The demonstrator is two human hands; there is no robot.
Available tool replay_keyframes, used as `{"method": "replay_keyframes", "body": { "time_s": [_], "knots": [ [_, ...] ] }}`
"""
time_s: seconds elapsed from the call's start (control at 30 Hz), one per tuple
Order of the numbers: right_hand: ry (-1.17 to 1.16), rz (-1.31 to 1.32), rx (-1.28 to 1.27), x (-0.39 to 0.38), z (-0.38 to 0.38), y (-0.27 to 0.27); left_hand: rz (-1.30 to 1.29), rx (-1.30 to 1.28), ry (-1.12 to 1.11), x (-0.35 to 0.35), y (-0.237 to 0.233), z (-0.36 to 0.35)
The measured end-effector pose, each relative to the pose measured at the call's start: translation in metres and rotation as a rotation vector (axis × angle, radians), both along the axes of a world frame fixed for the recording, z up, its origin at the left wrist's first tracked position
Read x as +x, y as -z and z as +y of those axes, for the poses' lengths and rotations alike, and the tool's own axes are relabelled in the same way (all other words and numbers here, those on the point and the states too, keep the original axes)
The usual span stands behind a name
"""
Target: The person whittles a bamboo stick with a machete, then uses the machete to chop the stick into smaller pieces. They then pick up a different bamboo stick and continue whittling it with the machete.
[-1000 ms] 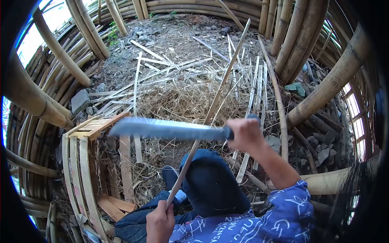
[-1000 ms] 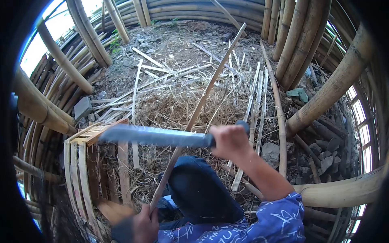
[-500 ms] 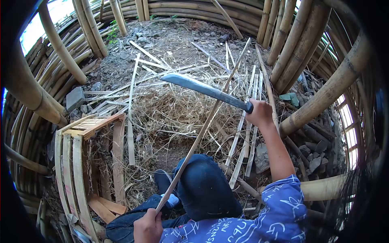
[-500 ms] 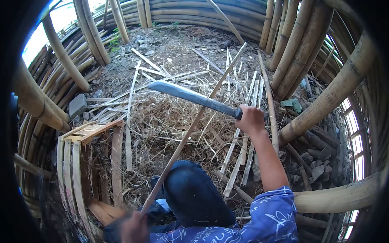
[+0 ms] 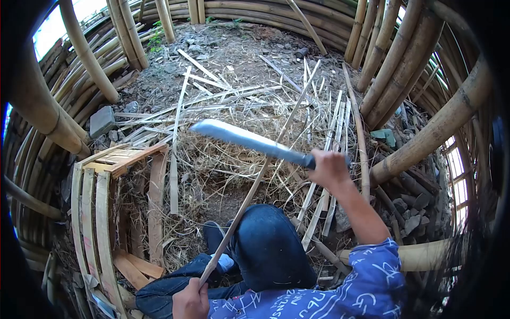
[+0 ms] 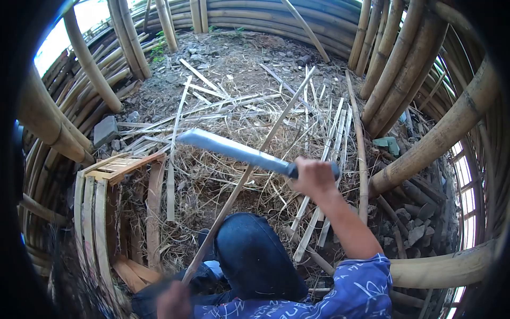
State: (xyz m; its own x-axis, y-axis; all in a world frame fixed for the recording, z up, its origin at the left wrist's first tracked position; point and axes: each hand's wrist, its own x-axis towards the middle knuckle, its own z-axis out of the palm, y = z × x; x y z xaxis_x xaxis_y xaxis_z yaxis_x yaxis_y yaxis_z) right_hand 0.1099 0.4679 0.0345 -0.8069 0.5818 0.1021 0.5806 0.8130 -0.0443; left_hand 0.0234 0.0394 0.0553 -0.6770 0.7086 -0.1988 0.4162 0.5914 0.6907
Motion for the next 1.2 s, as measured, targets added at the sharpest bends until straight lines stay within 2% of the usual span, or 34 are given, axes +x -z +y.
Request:
{"method": "replay_keyframes", "body": {
  "time_s": [0.07,0.2,0.27,0.33,0.43,0.47,0.6,0.73,0.77,0.8,0.83,0.87,0.93,1.07,1.1,1.2],
  "knots": [
    [-0.188,0.102,0.02,0.003,-0.014,0.017,0.019,-0.003,0.018,0.0,0.004,-0.001],
    [-0.315,0.097,0.096,0.001,-0.031,0.01,0.045,-0.009,0.036,0.002,0.008,-0.005],
    [-0.189,0.118,0.072,0.002,-0.004,0.009,0.054,-0.016,0.031,0.005,0.013,-0.012],
    [0.132,0.004,-0.007,0.004,0.036,0.008,0.058,0.007,0.018,0.007,0.023,-0.024],
    [0.326,0.117,0.165,0.019,0.084,-0.001,0.083,0.061,0.018,0.014,0.037,-0.046],
    [0.408,0.127,0.187,0.024,0.096,-0.006,0.077,0.007,-0.012,0.015,0.039,-0.052],
    [0.495,0.159,0.192,0.043,0.114,-0.011,-0.013,-0.035,-0.068,0.02,0.057,-0.068],
    [0.383,0.098,0.07,0.037,0.074,0.007,-0.086,-0.13,-0.055,0.012,0.03,-0.031],
    [0.313,0.091,0.055,0.033,0.06,0.015,-0.109,-0.168,-0.053,0.01,0.023,-0.023],
    [0.252,0.071,-0.072,0.026,0.032,0.008,-0.131,-0.208,-0.053,0.012,0.019,-0.021],
    [0.11,0.084,-0.004,0.024,0.016,0.019,0.027,-0.092,0.012,0.012,0.029,-0.025],
    [0.033,0.065,-0.085,0.016,-0.009,0.014,0.028,-0.104,0.006,0.011,0.027,-0.019],
    [-0.158,0.196,-0.128,0.007,-0.046,0.018,0.07,-0.108,-0.066,0.006,0.015,0.004],
    [-0.375,0.155,-0.189,-0.006,-0.083,-0.007,-0.04,-0.128,-0.106,0.012,0.004,0.022],
    [-0.392,0.156,-0.194,-0.005,-0.083,-0.014,0.01,-0.035,-0.05,0.014,0.005,0.023],
    [-0.31,0.147,-0.16,0.002,-0.064,-0.026,-0.089,-0.057,-0.054,0.017,-0.001,0.026]
  ]
}}
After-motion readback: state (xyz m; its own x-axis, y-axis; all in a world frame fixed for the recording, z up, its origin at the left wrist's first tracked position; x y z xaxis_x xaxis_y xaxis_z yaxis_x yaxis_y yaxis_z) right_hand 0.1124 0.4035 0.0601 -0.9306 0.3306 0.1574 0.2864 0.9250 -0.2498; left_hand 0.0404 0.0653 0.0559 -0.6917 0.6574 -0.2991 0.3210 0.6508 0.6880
